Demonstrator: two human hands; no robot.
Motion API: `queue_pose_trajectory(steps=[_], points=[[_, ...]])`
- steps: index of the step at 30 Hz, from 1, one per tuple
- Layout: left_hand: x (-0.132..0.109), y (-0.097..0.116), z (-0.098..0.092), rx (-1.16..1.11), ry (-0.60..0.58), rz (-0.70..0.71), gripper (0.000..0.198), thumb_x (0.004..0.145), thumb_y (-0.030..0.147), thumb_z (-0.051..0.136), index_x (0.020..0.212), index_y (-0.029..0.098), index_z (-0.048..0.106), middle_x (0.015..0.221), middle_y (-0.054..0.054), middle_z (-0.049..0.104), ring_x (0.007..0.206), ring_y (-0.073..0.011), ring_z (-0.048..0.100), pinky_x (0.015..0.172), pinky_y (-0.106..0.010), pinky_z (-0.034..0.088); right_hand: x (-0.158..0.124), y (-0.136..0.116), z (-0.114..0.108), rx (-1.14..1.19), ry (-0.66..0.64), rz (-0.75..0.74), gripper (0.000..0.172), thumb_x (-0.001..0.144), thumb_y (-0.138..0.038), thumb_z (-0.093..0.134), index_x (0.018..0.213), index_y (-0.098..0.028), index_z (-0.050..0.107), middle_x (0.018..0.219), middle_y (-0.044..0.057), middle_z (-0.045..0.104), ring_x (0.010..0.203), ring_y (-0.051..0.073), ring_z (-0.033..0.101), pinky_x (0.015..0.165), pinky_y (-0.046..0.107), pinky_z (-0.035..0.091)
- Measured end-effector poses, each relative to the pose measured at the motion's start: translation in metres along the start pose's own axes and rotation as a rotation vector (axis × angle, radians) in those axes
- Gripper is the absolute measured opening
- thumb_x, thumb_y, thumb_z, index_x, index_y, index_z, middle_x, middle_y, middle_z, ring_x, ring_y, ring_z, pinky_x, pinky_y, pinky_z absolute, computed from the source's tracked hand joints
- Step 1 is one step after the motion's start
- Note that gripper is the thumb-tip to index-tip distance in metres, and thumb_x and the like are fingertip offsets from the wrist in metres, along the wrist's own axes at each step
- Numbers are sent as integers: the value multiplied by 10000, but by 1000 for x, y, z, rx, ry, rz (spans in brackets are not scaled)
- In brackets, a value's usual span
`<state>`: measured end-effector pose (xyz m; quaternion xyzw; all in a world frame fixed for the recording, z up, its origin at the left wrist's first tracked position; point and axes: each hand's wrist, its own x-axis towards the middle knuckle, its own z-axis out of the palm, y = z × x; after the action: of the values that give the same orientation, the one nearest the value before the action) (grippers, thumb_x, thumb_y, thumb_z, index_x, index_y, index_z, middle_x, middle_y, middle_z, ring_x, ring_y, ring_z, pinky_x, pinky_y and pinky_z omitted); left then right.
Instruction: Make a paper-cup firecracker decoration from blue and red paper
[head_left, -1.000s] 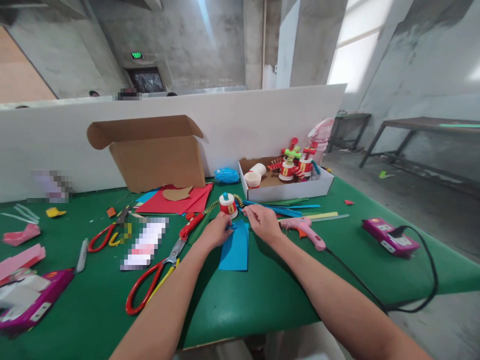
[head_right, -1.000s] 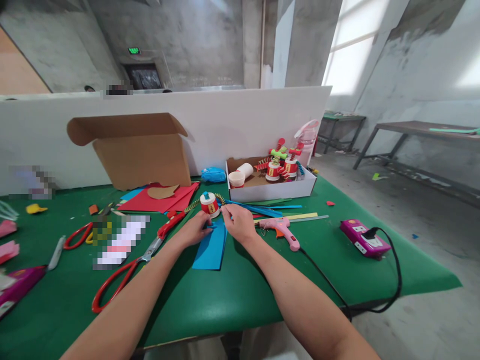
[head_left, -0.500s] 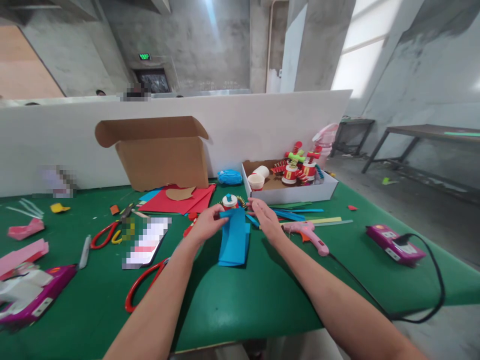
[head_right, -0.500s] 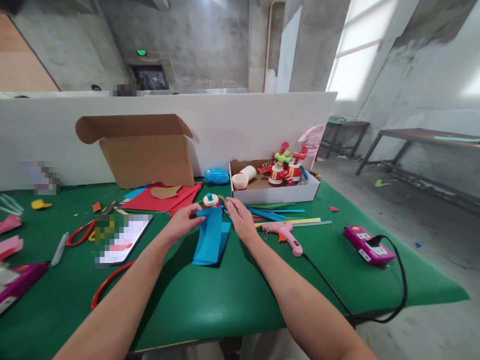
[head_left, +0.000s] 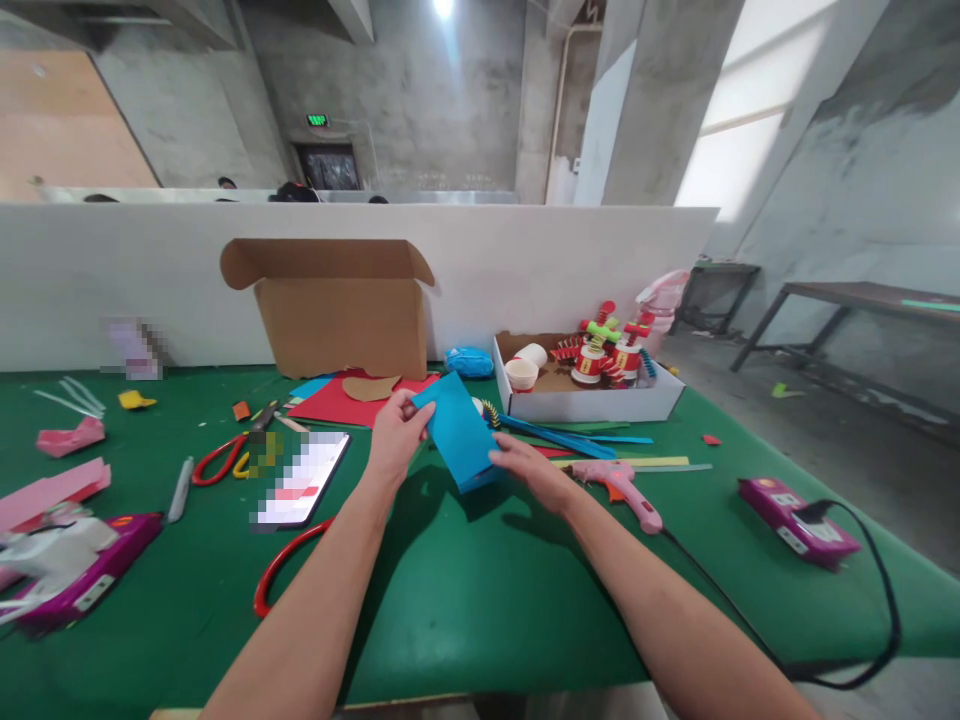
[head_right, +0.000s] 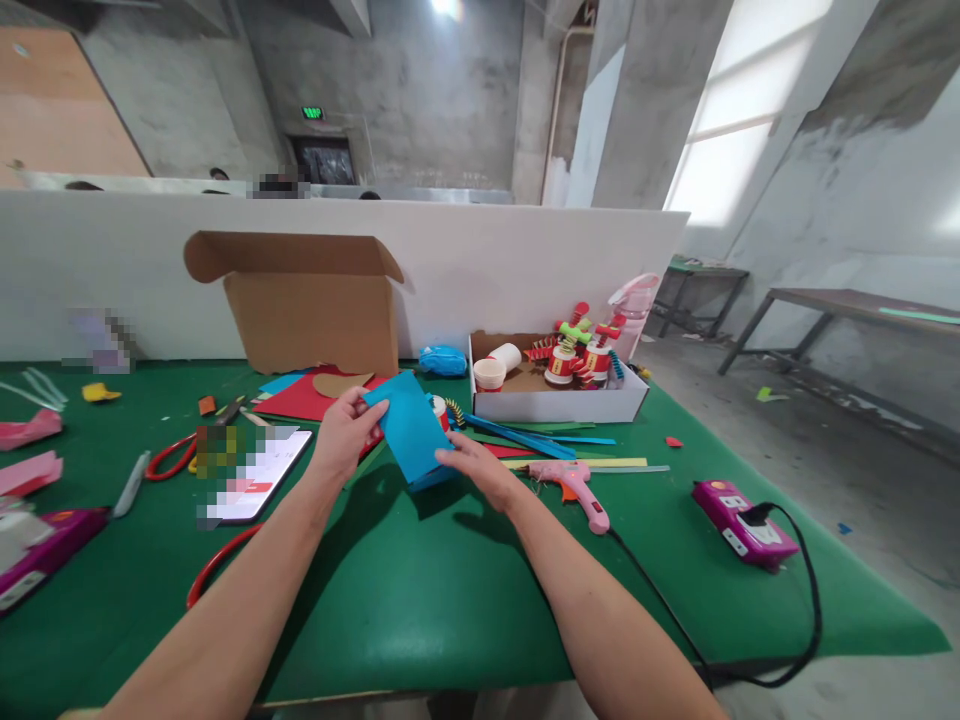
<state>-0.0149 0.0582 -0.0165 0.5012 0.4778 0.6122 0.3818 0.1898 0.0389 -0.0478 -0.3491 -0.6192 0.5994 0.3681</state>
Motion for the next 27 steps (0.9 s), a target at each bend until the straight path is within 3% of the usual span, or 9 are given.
queue_pose_trajectory(steps=[3,8,14,17,21,25,27], points=[[4,8,-9,75,66,56,237,685,365,673,721,198,508,477,91,442,413,-67,441,410,-173,320,-3,-5,-6,-16,-108,7,523,633,-353,769,1099,-249,556,912,3,668,886,179,606,833,334,447],[7,17,-15,46,92,91,245,663,363,686,726,193,522,487,86,472,418,-67,428,417,-176,315,3,4,-11,-150,-73,-22,342,684,-394,724,925,-183,604,761,-13,618,728,139,561,724,283,431],[5,10,-21,-58,131,93,283,638,370,705,718,195,498,494,95,462,414,-59,424,420,-174,326,7,15,-16,-264,4,6,337,683,-403,711,904,-162,632,614,-49,537,608,121,512,629,262,410],[4,6,-27,-134,216,94,306,633,369,708,698,201,460,478,110,419,396,-56,412,406,-170,326,3,5,-13,-279,-4,-40,267,706,-343,679,900,-163,639,679,-25,605,664,141,569,688,291,449],[5,5,-33,-218,295,87,330,626,366,719,697,203,441,486,120,382,400,-50,407,403,-163,339,-6,-11,0,-373,-105,-232,120,747,-191,585,827,-171,672,912,46,697,891,184,631,857,334,455],[5,5,-33,-239,286,56,335,619,349,722,686,204,427,484,121,370,403,-45,399,408,-158,340,-10,-11,8,-652,-332,-346,232,690,-60,536,793,-193,696,874,29,703,877,179,623,838,309,457],[4,5,-31,-236,262,38,332,621,346,720,681,203,426,482,120,375,395,-42,390,408,-160,340,-9,-8,8,-801,-326,-320,235,688,-57,553,804,-194,704,843,35,701,829,184,617,795,304,458]])
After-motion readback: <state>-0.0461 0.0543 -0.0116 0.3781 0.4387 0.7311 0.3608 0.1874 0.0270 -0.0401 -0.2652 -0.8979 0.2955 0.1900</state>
